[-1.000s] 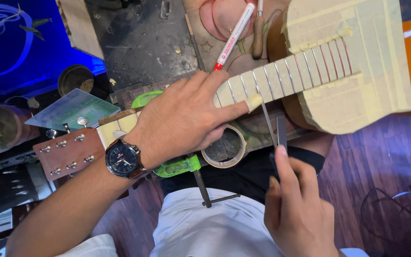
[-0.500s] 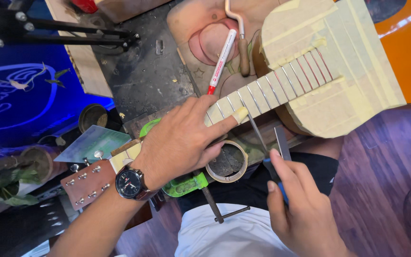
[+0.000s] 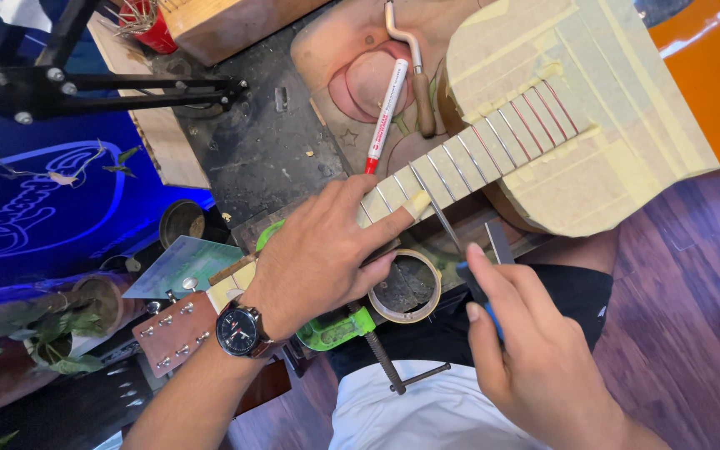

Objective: The person files the fretboard of a guitar using a metal file. The guitar neck is clamped to a workbench, and the person repeatedly files the wood between the metal frets to smooth the surface.

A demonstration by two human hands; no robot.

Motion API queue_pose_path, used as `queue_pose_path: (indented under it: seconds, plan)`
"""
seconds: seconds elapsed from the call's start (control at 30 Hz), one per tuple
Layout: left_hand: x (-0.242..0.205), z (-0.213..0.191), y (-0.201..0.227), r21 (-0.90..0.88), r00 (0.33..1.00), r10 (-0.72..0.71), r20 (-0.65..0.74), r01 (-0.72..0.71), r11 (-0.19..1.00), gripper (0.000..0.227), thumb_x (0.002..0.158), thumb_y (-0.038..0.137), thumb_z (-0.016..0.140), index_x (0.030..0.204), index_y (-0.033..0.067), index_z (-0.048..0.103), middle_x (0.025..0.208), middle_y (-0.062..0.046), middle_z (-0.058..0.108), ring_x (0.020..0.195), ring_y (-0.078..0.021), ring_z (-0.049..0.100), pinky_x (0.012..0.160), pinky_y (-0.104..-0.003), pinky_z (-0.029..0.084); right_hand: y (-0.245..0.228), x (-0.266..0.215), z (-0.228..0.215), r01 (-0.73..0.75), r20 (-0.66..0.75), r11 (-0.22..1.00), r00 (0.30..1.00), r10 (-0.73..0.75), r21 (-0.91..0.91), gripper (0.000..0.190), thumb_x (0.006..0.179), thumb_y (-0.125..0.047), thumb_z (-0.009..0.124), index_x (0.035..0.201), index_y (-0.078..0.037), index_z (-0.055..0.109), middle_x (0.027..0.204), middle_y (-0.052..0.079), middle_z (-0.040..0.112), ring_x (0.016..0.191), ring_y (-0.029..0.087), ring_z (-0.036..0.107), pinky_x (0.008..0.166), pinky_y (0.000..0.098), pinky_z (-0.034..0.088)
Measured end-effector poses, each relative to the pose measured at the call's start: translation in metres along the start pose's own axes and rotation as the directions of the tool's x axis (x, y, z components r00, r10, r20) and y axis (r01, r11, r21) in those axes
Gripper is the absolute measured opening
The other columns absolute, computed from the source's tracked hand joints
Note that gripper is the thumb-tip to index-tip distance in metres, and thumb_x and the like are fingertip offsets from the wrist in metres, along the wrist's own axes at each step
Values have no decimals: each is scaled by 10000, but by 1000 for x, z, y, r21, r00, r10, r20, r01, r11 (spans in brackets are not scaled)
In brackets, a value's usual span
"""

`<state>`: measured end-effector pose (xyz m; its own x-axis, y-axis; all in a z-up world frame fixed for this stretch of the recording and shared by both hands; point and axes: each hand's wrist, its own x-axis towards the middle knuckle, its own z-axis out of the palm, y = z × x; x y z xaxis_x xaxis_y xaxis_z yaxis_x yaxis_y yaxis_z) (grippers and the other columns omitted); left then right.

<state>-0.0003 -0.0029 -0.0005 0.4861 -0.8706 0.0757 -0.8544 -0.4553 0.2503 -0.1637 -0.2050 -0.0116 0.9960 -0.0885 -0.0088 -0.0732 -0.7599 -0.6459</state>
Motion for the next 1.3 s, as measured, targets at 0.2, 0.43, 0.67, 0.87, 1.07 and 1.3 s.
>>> queue_pose_path:
  seconds: [0.2, 0.43, 0.67, 0.87, 1.07, 1.3]
  plan:
    - [1, 0, 0, 19, 1000, 3, 0, -3, 1000, 509, 832, 295, 787, 1285, 174, 589, 1217, -226, 535, 901, -385, 562, 654, -492, 505, -2, -3, -4, 47, -30, 999, 998, -47, 11, 538, 956, -98, 553, 1489, -41, 502, 1180, 94, 623, 882, 234, 661, 611, 362, 526]
    - [0, -1, -1, -7, 1000, 6, -1, -6, 1000, 474, 853, 295, 781, 1273, 167, 603, 1251, -248, 536, 932, -400, 573, 689, -497, 514, -13, 25, -7, 135, -41, 990, 990, -134, 30, 486, 989, -89, 520, 1457, 41, 500, 1113, 139, 607, 863, 301, 636, 678, 382, 518]
    - [-2, 0, -2, -13, 1000, -12, -12, 12, 1000, 489, 868, 309, 760, 1315, 217, 586, 1296, -247, 538, 1027, -412, 604, 726, -514, 538, -5, 34, -15, 24, -136, 969, 991, 10, 247, 485, 973, -65, 545, 1452, 14, 543, 1217, 136, 705, 1120, 237, 683, 1043, 342, 470]
    - [-1, 0, -1, 37, 1000, 11, 7, -11, 999, 511, 823, 271, 796, 1302, 278, 619, 1280, -243, 529, 922, -382, 599, 663, -492, 537, 18, -5, -7, -293, 48, 811, 949, 313, 507, 558, 932, -108, 550, 1488, -61, 553, 1023, 81, 813, 551, 99, 544, 578, 216, 498]
    - [1, 1, 1, 46, 1000, -3, 7, 3, 999, 445, 861, 259, 741, 1273, 243, 574, 1246, -251, 536, 882, -399, 596, 648, -502, 526, 23, -16, -4, -295, 123, 753, 953, 277, 588, 499, 924, -72, 539, 1421, -42, 572, 1169, 156, 815, 644, 69, 695, 463, 193, 481]
    - [2, -1, 0, 44, 1000, -7, 20, 6, 999, 436, 845, 267, 759, 1247, 242, 593, 1290, -240, 534, 929, -390, 584, 646, -497, 529, 9, 7, -11, 158, -94, 971, 985, -142, 182, 387, 951, -33, 531, 1326, 24, 611, 1139, 114, 731, 973, 193, 724, 889, 293, 549]
